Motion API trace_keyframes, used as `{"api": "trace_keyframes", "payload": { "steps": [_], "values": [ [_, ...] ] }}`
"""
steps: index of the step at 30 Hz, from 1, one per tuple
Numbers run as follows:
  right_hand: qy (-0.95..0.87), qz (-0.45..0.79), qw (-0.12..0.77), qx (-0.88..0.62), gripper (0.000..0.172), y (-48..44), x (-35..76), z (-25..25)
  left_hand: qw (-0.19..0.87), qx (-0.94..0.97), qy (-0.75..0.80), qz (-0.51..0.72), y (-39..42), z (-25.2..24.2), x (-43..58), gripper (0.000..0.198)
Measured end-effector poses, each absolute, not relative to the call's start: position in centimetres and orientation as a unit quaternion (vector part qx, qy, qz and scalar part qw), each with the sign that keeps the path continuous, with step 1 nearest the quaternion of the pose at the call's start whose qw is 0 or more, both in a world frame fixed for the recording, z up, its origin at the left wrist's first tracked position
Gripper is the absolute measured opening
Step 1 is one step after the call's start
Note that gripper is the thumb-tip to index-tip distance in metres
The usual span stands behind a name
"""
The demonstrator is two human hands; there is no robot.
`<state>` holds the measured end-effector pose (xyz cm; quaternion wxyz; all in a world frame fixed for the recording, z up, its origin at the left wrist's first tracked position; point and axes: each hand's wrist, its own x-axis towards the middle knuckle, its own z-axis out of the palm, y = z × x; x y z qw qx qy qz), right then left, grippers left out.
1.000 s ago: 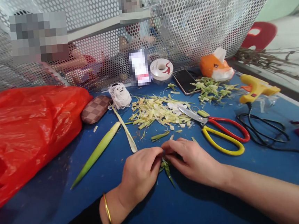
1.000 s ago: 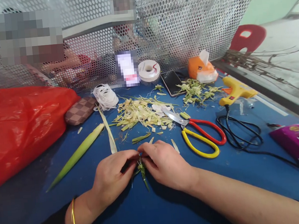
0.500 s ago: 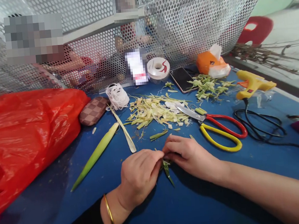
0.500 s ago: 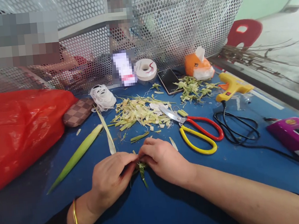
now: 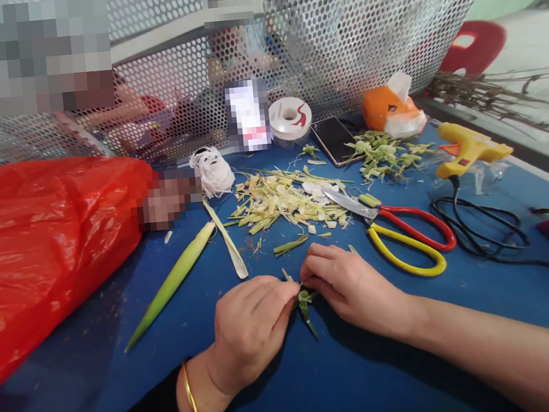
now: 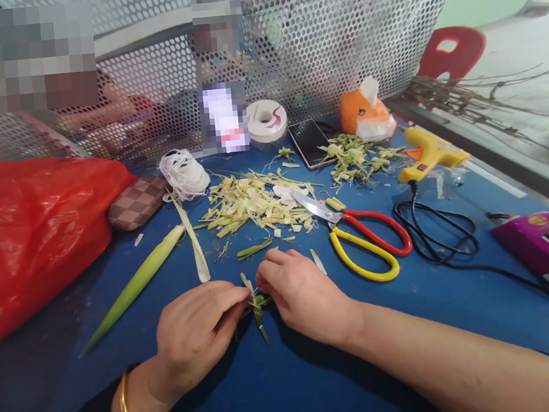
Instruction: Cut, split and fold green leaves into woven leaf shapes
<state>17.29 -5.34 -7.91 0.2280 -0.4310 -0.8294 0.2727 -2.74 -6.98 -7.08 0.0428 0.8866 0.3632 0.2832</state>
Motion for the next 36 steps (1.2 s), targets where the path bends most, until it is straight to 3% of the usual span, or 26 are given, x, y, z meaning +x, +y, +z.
{"api": "trace_keyframes", "payload": {
  "steps": [13, 24, 32, 36],
  "values": [
    [-0.809, 0.246, 0.243, -0.476, 0.019, -5.2, 17.6, -8.2, 0.015, 0.898, 0.316, 0.305, -7.1, -6.7, -2.4, 0.022],
    [-0.791, 0.254, 0.254, -0.495, 0.021, -5.4, 17.4, -8.0, 0.067, 0.888, 0.328, 0.313, -6.9, -6.9, -2.3, 0.021],
    [-0.732, 0.351, 0.320, -0.489, 0.017, -5.1, 17.5, -7.8, 0.126, 0.863, 0.361, 0.329, -6.3, -7.0, -2.5, 0.014],
    [-0.680, 0.460, 0.333, -0.463, 0.013, -5.2, 17.3, -7.8, 0.164, 0.848, 0.394, 0.315, -6.0, -7.1, -2.5, 0.013]
  ]
}}
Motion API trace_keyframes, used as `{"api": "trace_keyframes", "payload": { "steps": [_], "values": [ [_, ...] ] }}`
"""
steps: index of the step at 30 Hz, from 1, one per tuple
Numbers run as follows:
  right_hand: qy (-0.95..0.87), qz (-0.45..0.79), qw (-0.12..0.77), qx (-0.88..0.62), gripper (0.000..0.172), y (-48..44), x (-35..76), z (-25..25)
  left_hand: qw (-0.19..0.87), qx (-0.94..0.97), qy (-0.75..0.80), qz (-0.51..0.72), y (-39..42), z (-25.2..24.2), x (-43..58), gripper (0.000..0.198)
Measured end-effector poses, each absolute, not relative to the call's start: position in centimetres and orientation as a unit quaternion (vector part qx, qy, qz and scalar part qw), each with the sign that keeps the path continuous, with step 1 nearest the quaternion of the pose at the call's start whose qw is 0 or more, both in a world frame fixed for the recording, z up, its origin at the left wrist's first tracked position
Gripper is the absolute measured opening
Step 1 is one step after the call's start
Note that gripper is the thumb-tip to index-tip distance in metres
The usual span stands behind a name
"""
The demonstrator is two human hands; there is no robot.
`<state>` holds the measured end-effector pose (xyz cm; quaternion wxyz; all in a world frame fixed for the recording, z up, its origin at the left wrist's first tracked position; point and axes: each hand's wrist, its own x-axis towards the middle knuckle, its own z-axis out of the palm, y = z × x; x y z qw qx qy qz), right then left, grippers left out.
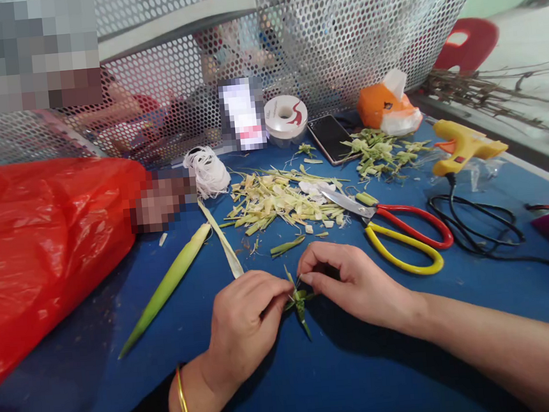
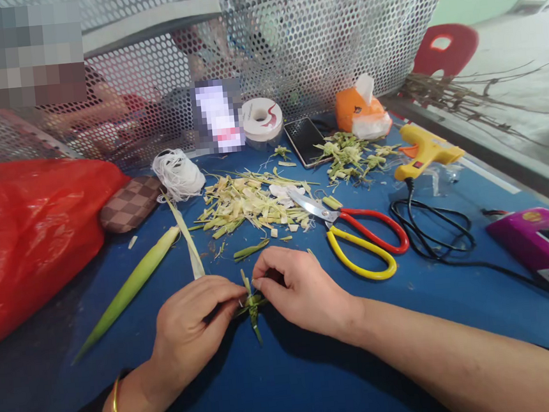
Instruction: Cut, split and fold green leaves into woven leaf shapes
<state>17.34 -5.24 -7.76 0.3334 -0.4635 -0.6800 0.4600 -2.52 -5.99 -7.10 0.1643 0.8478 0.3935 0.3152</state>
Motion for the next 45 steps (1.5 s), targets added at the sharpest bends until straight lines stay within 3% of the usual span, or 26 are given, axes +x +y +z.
{"api": "trace_keyframes", "payload": {
  "steps": [8, 17, 23, 31, 45],
  "values": [
    [-0.575, 0.646, 0.333, -0.374, 0.008, -5.12, 17.29, -6.98, 0.214, 0.812, 0.472, 0.268, -5.81, -7.44, -2.72, 0.012],
    [-0.675, 0.534, 0.274, -0.429, 0.016, -5.12, 17.42, -6.97, 0.275, 0.781, 0.501, 0.251, -5.67, -7.25, -2.71, 0.014],
    [-0.735, 0.447, 0.264, -0.436, 0.015, -5.24, 17.52, -7.00, 0.349, 0.754, 0.465, 0.306, -5.63, -6.99, -2.56, 0.014],
    [-0.744, 0.441, 0.257, -0.431, 0.016, -5.19, 17.66, -7.37, 0.511, 0.695, 0.431, 0.266, -5.04, -7.07, -2.46, 0.014],
    [-0.784, 0.413, 0.231, -0.402, 0.025, -5.40, 17.49, -7.42, 0.404, 0.730, 0.494, 0.246, -5.23, -6.93, -2.07, 0.017]
  ]
}}
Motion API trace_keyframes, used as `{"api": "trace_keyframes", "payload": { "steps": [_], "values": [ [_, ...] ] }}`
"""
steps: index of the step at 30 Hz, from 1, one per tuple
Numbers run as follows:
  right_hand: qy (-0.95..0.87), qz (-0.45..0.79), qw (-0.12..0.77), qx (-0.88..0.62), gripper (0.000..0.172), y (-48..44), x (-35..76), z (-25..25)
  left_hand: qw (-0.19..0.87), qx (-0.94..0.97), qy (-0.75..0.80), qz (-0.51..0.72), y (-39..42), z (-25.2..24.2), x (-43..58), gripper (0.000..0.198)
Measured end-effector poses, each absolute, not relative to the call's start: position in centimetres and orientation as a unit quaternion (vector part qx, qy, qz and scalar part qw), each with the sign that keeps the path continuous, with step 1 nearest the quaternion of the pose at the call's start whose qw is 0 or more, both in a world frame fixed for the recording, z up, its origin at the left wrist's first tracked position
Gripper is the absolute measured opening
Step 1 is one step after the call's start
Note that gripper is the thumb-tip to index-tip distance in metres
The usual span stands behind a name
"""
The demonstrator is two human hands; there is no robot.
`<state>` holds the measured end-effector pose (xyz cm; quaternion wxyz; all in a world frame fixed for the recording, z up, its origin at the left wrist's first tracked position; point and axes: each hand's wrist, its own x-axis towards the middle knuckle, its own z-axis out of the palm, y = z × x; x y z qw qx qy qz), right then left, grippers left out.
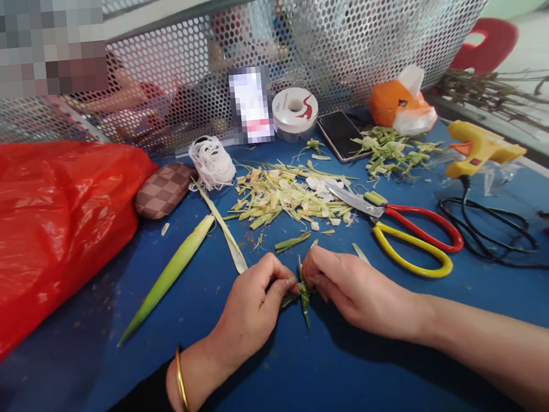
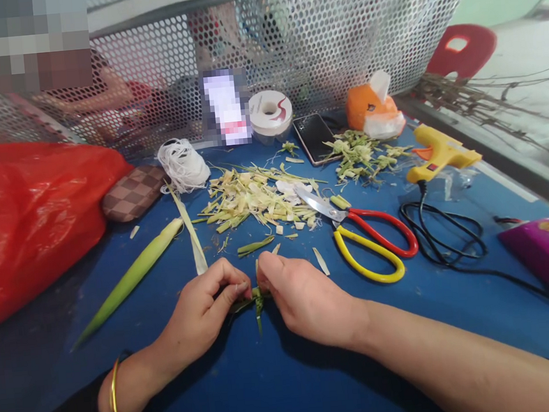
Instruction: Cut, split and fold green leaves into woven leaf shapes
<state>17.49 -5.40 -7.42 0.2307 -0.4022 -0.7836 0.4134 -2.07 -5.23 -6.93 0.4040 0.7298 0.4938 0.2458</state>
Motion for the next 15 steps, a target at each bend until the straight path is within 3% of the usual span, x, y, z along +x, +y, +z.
{"api": "trace_keyframes", "payload": {
  "steps": [9, 15],
  "values": [
    [-0.820, 0.339, 0.204, -0.413, 0.026, -5.75, 17.09, -8.24, 0.363, 0.757, 0.493, 0.227, -5.34, -6.96, -2.26, 0.018],
    [-0.768, 0.392, 0.251, -0.440, 0.019, -5.11, 17.44, -7.91, 0.378, 0.736, 0.507, 0.241, -5.08, -7.05, -2.80, 0.016]
  ]
}}
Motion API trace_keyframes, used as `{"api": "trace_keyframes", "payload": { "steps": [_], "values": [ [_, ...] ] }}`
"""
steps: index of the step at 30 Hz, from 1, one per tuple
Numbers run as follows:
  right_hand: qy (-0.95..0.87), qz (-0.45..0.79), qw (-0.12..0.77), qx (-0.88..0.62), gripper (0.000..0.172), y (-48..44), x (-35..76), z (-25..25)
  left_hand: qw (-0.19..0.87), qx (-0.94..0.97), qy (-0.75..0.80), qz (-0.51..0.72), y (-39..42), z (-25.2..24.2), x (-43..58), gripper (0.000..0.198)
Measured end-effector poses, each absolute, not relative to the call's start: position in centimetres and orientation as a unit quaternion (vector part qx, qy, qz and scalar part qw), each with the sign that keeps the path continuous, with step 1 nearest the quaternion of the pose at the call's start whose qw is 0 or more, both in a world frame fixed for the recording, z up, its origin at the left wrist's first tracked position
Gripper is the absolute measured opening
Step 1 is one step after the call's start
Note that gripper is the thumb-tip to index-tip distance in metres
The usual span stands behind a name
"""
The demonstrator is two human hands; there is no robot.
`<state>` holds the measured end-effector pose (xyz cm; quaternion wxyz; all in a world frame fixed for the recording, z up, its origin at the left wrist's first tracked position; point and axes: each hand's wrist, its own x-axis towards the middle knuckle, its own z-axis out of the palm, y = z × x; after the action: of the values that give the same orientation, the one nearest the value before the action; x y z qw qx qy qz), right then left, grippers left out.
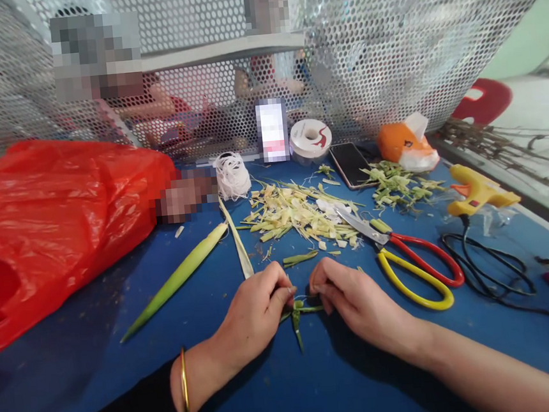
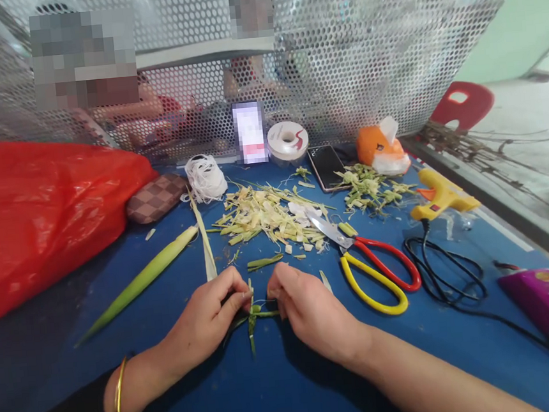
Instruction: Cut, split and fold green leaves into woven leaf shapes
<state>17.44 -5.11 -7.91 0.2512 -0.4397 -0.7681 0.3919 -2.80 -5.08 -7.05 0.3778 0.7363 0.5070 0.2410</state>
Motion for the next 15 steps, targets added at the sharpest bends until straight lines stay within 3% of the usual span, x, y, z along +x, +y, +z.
{"api": "trace_keyframes", "payload": {
  "steps": [4, 15],
  "values": [
    [-0.768, 0.355, 0.287, -0.450, 0.011, -4.7, 17.6, -7.7, 0.396, 0.729, 0.501, 0.246, -5.0, -7.3, -2.9, 0.017],
    [-0.847, 0.193, 0.183, -0.459, 0.019, -4.9, 16.2, -9.3, 0.425, 0.702, 0.503, 0.271, -5.2, -7.4, -2.7, 0.016]
  ]
}}
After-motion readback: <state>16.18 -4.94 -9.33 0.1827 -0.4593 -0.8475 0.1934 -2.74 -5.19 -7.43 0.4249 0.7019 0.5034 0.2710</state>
